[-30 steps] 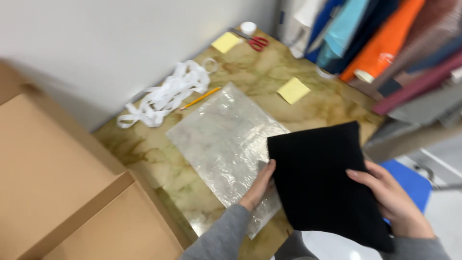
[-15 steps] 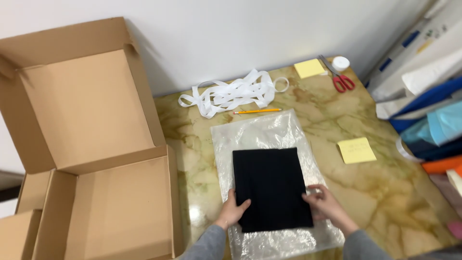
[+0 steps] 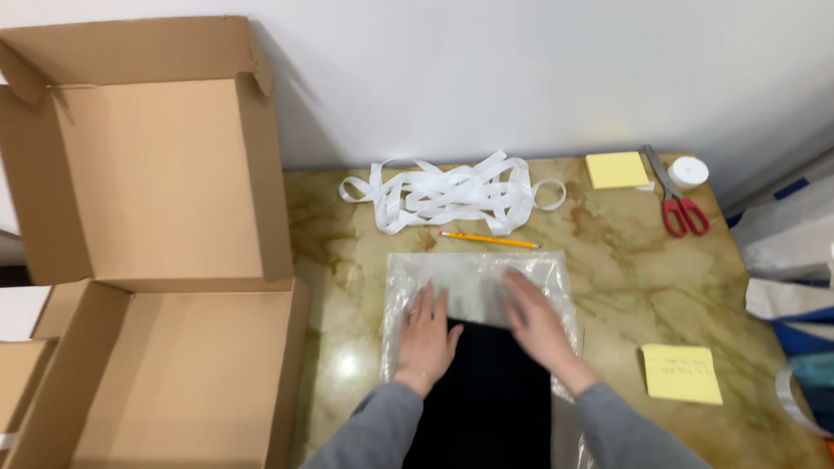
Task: The person unpacks a black garment from a cardboard box, removes it from bubble wrap, and places it on a green hanger on a clothing rack. They then close the box, move it to a stack, and tie a white ribbon around another box on the table.
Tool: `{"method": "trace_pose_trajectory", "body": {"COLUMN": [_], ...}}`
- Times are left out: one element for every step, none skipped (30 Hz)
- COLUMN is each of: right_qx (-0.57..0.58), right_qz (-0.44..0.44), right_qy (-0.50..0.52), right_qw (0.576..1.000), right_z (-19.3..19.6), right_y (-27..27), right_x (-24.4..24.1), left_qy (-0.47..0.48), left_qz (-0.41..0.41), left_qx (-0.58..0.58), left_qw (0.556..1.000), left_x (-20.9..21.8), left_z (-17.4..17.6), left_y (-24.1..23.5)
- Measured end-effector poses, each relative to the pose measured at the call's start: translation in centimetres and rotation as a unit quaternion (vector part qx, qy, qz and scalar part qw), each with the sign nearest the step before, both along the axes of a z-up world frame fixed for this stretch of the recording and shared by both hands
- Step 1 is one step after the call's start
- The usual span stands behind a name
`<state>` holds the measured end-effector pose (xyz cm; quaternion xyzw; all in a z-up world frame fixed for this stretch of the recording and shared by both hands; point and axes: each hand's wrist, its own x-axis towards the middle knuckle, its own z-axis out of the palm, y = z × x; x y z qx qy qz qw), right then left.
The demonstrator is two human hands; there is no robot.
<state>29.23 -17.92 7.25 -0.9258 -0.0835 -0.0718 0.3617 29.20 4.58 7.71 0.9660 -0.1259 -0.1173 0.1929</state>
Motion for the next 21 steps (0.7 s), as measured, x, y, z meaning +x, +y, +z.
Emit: {"method": "trace_pose_trajectory", "body": {"right_qx": [-0.002, -0.054, -0.105, -0.106, -0.134, -0.162, -0.163, -0.178, -0.194, -0.195, -0.2, -0.204, -0.205, -0.215, -0.225, -0.225, -0.225, -0.224, -0.223, -0.224, -0.224], "right_qz": [0.002, 0.057, 0.112, 0.113, 0.125, 0.137, 0.138, 0.12, 0.101, 0.1, 0.081, 0.062, 0.061, 0.02, -0.021, -0.02, -0.05, -0.08, -0.08, -0.08, -0.08], "right_qy": [-0.001, -0.017, -0.033, -0.032, -0.014, 0.005, 0.008, -0.016, -0.04, -0.036, -0.066, -0.094, -0.09, -0.088, -0.086, -0.082, -0.07, -0.061, -0.06, -0.066, -0.072], "right_qw": [1.0, 0.997, 0.988, 0.987, 0.983, 0.977, 0.977, 0.977, 0.975, 0.975, 0.974, 0.972, 0.973, 0.972, 0.97, 0.971, 0.971, 0.969, 0.97, 0.969, 0.969], "right_z": [-1.1, -2.2, -3.4, -4.3, -5.1, -6.1, -6.7, -7.4, -8.1, -8.0, -7.9, -7.8, -8.0, -8.2, -8.3, -8.7, -9.1, -9.4, -9.9, -10.3, -10.7], "right_y": [0.4, 0.9, 1.4, 1.0, 0.5, 0.2, -0.8, -1.8, -2.7, -4.0, -5.3, -6.4, -7.4, -8.3, -9.2, -9.9, -10.6, -11.2, -11.4, -11.6, -11.8], "right_x": [1.3, 2.6, 3.8, 4.3, 4.8, 5.0, 5.3, 5.5, 5.8, 5.8, 5.8, 5.6, 5.4, 5.3, 5.1, 5.1, 5.0, 5.2, 5.3, 5.3, 5.1], "left_qy": [-0.001, -0.017, -0.032, -0.031, 0.005, 0.043, 0.045, 0.063, 0.081, 0.083, 0.072, 0.062, 0.066, 0.04, 0.013, 0.018, 0.002, -0.017, -0.016, -0.009, -0.002], "left_qz": [0.002, -0.032, -0.065, -0.064, -0.06, -0.057, -0.057, -0.047, -0.038, -0.04, -0.021, -0.002, -0.005, 0.013, 0.031, 0.029, 0.031, 0.034, 0.034, 0.044, 0.053], "left_qx": [-0.002, 0.008, 0.018, 0.017, 0.054, 0.09, 0.089, 0.119, 0.148, 0.147, 0.16, 0.173, 0.173, 0.167, 0.162, 0.162, 0.151, 0.14, 0.14, 0.147, 0.153], "left_qw": [1.0, 0.999, 0.997, 0.997, 0.997, 0.993, 0.993, 0.99, 0.985, 0.985, 0.984, 0.983, 0.983, 0.985, 0.986, 0.986, 0.988, 0.989, 0.989, 0.988, 0.987], "left_x": [1.9, 3.8, 5.6, 6.5, 7.3, 8.0, 8.3, 8.6, 8.9, 9.2, 9.5, 9.5, 9.5, 9.5, 9.3, 9.3, 9.1, 9.2, 9.3, 9.2, 9.1], "left_z": [-0.9, -1.8, -2.8, -2.5, -2.3, -2.1, -2.4, -2.7, -3.0, -3.2, -3.4, -3.5, -3.9, -4.2, -4.4, -4.9, -5.4, -5.7, -6.3, -6.9, -7.4], "left_y": [-0.7, -1.2, -1.8, -1.4, -1.0, -0.5, 0.3, 1.0, 1.8, 2.5, 3.3, 4.2, 4.7, 5.4, 6.0, 6.2, 6.4, 6.7, 6.7, 6.6, 6.6]}}
